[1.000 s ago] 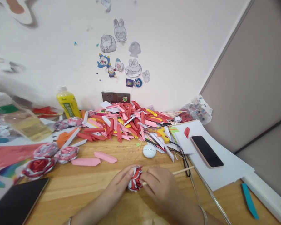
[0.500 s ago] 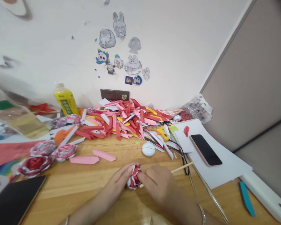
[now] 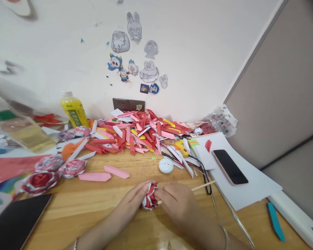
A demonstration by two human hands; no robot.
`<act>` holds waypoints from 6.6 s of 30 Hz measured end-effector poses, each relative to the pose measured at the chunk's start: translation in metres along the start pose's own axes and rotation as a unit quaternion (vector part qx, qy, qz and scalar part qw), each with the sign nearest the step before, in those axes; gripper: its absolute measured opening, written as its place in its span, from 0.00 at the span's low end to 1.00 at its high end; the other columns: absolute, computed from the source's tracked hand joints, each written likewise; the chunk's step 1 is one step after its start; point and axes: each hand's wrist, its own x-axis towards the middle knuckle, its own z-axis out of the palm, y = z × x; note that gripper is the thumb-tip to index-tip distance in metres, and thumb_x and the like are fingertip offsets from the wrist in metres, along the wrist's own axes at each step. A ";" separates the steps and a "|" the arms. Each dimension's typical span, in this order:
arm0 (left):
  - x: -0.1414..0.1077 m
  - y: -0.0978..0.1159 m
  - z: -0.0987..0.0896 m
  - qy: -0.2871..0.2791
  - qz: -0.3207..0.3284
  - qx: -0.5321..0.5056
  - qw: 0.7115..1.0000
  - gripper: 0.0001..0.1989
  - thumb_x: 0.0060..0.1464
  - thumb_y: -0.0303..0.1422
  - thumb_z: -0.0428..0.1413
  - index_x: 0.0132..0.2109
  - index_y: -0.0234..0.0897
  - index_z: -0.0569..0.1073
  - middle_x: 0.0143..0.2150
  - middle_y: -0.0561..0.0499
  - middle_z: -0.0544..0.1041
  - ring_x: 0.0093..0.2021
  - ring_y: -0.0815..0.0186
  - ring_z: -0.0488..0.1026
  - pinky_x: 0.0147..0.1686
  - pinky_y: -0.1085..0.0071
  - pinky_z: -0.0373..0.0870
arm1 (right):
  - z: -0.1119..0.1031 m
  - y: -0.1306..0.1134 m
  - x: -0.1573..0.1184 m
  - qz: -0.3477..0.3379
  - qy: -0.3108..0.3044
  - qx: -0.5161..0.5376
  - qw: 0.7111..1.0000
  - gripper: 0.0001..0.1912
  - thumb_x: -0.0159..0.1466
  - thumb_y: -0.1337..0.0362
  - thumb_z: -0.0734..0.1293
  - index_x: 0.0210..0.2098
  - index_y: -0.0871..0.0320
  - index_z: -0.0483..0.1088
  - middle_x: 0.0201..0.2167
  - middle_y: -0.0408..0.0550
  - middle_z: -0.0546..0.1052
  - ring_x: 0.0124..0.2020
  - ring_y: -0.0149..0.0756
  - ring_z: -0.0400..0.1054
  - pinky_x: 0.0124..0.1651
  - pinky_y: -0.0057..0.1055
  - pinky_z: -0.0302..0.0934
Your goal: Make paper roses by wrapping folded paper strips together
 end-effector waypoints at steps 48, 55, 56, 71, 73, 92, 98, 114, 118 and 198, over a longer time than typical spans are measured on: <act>0.001 -0.005 0.001 -0.027 0.010 -0.007 1.000 0.24 0.55 0.45 0.43 0.51 0.33 0.69 0.55 0.46 0.72 0.56 0.61 0.65 0.58 0.69 0.58 | -0.006 0.001 0.002 -0.031 0.049 -0.015 0.998 0.17 0.67 0.69 0.52 0.29 0.61 0.68 0.21 0.46 0.68 0.22 0.34 0.57 0.25 0.31 0.46; 0.002 -0.005 0.001 -0.022 0.013 -0.016 1.000 0.23 0.55 0.45 0.43 0.47 0.34 0.70 0.53 0.46 0.73 0.54 0.60 0.67 0.56 0.68 0.60 | -0.004 -0.002 0.002 0.042 0.039 0.038 0.998 0.17 0.68 0.67 0.53 0.27 0.59 0.68 0.21 0.46 0.70 0.23 0.33 0.60 0.25 0.30 0.49; 0.002 -0.003 0.001 -0.024 0.012 -0.013 1.000 0.23 0.55 0.45 0.43 0.47 0.35 0.70 0.53 0.46 0.74 0.54 0.60 0.67 0.56 0.68 0.60 | -0.003 -0.002 0.002 0.046 0.039 0.044 0.997 0.17 0.67 0.67 0.53 0.28 0.59 0.68 0.21 0.46 0.70 0.23 0.33 0.61 0.25 0.30 0.49; -0.002 -0.001 0.001 -0.004 -0.011 0.020 1.000 0.24 0.54 0.45 0.44 0.49 0.35 0.70 0.56 0.46 0.72 0.56 0.61 0.65 0.58 0.69 0.58 | 0.000 -0.002 0.000 -0.004 0.052 -0.023 0.998 0.14 0.67 0.69 0.53 0.32 0.61 0.69 0.21 0.46 0.68 0.23 0.35 0.57 0.25 0.32 0.46; -0.002 -0.001 0.001 -0.011 -0.006 0.014 1.000 0.24 0.54 0.45 0.43 0.49 0.34 0.70 0.56 0.46 0.72 0.56 0.61 0.66 0.58 0.69 0.59 | 0.000 -0.003 -0.001 0.011 0.050 -0.023 0.998 0.14 0.66 0.70 0.53 0.32 0.61 0.68 0.22 0.46 0.68 0.23 0.34 0.58 0.25 0.32 0.46; -0.004 0.008 0.002 -0.012 -0.007 0.020 1.000 0.24 0.53 0.46 0.43 0.49 0.36 0.71 0.54 0.48 0.73 0.55 0.61 0.67 0.57 0.70 0.60 | -0.004 -0.003 0.002 0.026 0.048 0.007 0.998 0.16 0.66 0.70 0.53 0.27 0.60 0.67 0.21 0.46 0.69 0.22 0.34 0.59 0.24 0.31 0.48; -0.003 0.006 0.001 -0.005 -0.006 0.016 1.000 0.24 0.52 0.46 0.44 0.48 0.36 0.71 0.54 0.47 0.73 0.55 0.61 0.67 0.57 0.70 0.59 | -0.001 -0.005 0.001 0.138 0.020 0.108 0.984 0.12 0.63 0.69 0.58 0.26 0.58 0.69 0.23 0.44 0.72 0.25 0.32 0.64 0.27 0.28 0.52; -0.002 0.004 0.002 -0.024 -0.004 0.023 0.999 0.25 0.55 0.45 0.42 0.52 0.34 0.69 0.56 0.46 0.71 0.57 0.61 0.64 0.59 0.69 0.56 | -0.013 -0.002 0.007 0.033 0.010 0.045 0.998 0.16 0.66 0.69 0.53 0.29 0.60 0.68 0.23 0.47 0.70 0.24 0.34 0.62 0.26 0.30 0.51; -0.003 0.003 0.002 -0.028 0.007 0.017 0.999 0.23 0.56 0.44 0.43 0.50 0.37 0.70 0.55 0.49 0.73 0.56 0.61 0.66 0.58 0.69 0.58 | -0.013 -0.003 0.006 0.037 0.020 0.054 0.998 0.16 0.67 0.68 0.53 0.28 0.60 0.68 0.24 0.47 0.71 0.25 0.33 0.63 0.27 0.29 0.52; -0.002 0.002 0.004 -0.053 0.062 -0.007 0.997 0.20 0.58 0.41 0.45 0.52 0.39 0.72 0.54 0.50 0.74 0.54 0.60 0.67 0.57 0.67 0.59 | -0.016 0.013 0.005 -0.087 -0.103 -0.030 0.990 0.10 0.66 0.69 0.56 0.35 0.61 0.67 0.27 0.46 0.71 0.27 0.34 0.62 0.26 0.30 0.51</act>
